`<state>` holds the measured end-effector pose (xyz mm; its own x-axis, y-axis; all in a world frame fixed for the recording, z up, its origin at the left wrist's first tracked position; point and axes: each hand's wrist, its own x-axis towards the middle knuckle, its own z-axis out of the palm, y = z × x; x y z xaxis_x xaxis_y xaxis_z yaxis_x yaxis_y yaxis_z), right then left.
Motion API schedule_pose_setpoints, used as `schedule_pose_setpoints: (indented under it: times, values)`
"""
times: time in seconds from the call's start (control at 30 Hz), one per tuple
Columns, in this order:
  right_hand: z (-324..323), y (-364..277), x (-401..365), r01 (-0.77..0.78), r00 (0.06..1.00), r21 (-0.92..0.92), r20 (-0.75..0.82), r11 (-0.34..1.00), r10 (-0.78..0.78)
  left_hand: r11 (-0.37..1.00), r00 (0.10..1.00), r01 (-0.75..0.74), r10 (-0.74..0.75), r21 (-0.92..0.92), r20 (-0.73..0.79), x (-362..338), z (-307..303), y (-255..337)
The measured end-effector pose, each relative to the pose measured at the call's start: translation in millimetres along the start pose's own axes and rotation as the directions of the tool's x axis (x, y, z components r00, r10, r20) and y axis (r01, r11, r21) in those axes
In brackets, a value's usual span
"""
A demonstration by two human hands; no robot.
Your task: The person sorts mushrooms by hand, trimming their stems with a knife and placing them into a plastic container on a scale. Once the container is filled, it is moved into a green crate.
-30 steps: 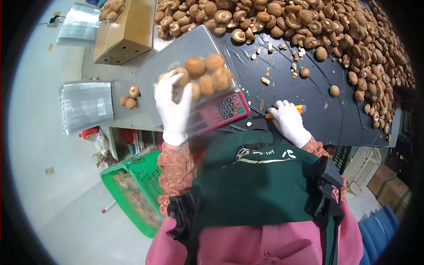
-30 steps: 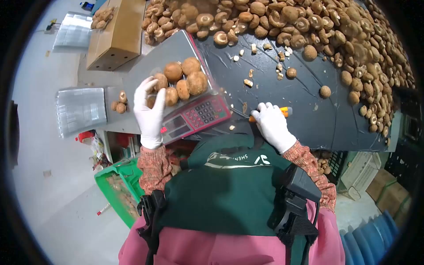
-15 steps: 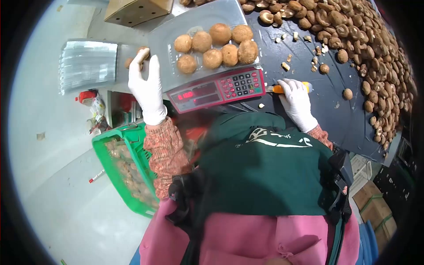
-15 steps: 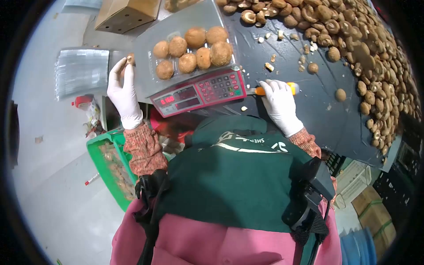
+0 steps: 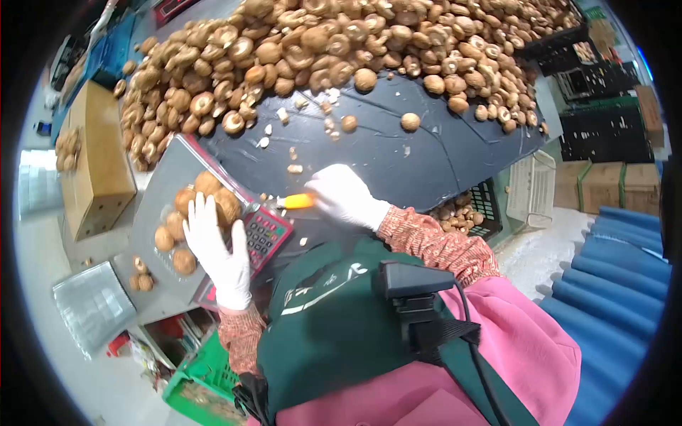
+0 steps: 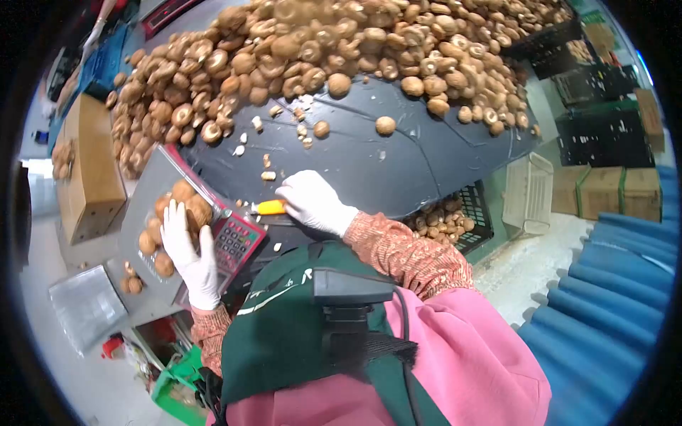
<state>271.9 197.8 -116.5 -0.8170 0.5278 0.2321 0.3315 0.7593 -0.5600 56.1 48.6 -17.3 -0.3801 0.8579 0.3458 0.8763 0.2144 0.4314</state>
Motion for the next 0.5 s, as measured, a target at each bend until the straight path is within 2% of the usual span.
schedule_pose_setpoints:
  times: [0.03, 0.1, 0.17, 0.23, 0.3, 0.33, 0.37, 0.4, 0.43, 0.47, 0.5]
  values:
    - [-8.0, 12.8, -2.7, -0.097, 0.991, -0.042, -0.098, 0.994, 0.092, 0.986, 0.993, -0.048, 0.029, 0.157, 0.118, 3.1, 3.5, -0.8]
    - [-26.0, 42.6, -13.6, -0.293, 0.923, -0.083, -0.286, 0.953, 0.259, 0.974, 0.991, -0.083, 0.057, 0.21, 0.125, -2.6, 15.4, -11.0]
    - [-43.5, 80.6, -26.5, -0.488, 0.734, -0.126, -0.595, 0.864, 0.328, 0.978, 0.99, -0.081, 0.057, 0.195, 0.128, -1.2, 16.0, -9.5]
    - [-64.1, 106.6, -32.7, -0.654, 0.638, -0.248, -0.688, 0.715, 0.345, 0.978, 0.99, -0.072, 0.047, 0.195, 0.13, -0.9, 15.2, -8.1]
    - [-65.9, 137.6, -47.9, -0.684, 0.67, -0.295, -0.615, 0.667, 0.415, 0.977, 0.991, -0.066, 0.04, 0.203, 0.128, -0.3, 17.2, -7.5]
    - [-69.7, 152.1, -50.9, -0.686, 0.681, -0.194, -0.511, 0.701, 0.525, 0.978, 0.99, -0.066, 0.039, 0.197, 0.135, -0.4, 16.3, -6.8]
    - [-71.1, 163.7, -55.4, -0.678, 0.679, -0.101, -0.467, 0.728, 0.567, 0.979, 0.989, -0.063, 0.036, 0.192, 0.14, -0.5, 14.9, -6.3]
    - [-75.8, 163.7, -53.6, -0.617, 0.578, 0.409, -0.344, 0.672, 0.74, 0.981, 0.989, -0.057, 0.03, 0.188, 0.144, -0.5, 13.6, -5.2]
    - [-85.3, 157.8, -47.6, -0.433, 0.525, 0.808, -0.135, 0.4, 0.84, 0.984, 0.991, -0.048, 0.025, 0.172, 0.135, 0.1, 11.6, -3.2]
    - [-92.1, 146.8, -44.3, -0.126, 0.612, 0.975, -0.071, 0.186, 0.788, 0.987, 0.992, -0.039, 0.019, 0.157, 0.125, 1.3, 9.1, -0.8]
    - [-100.8, 132.5, -39.4, -0.066, 0.646, 0.995, -0.018, 0.08, 0.763, 0.989, 0.993, -0.032, 0.015, 0.142, 0.116, 1.5, 6.7, 0.3]
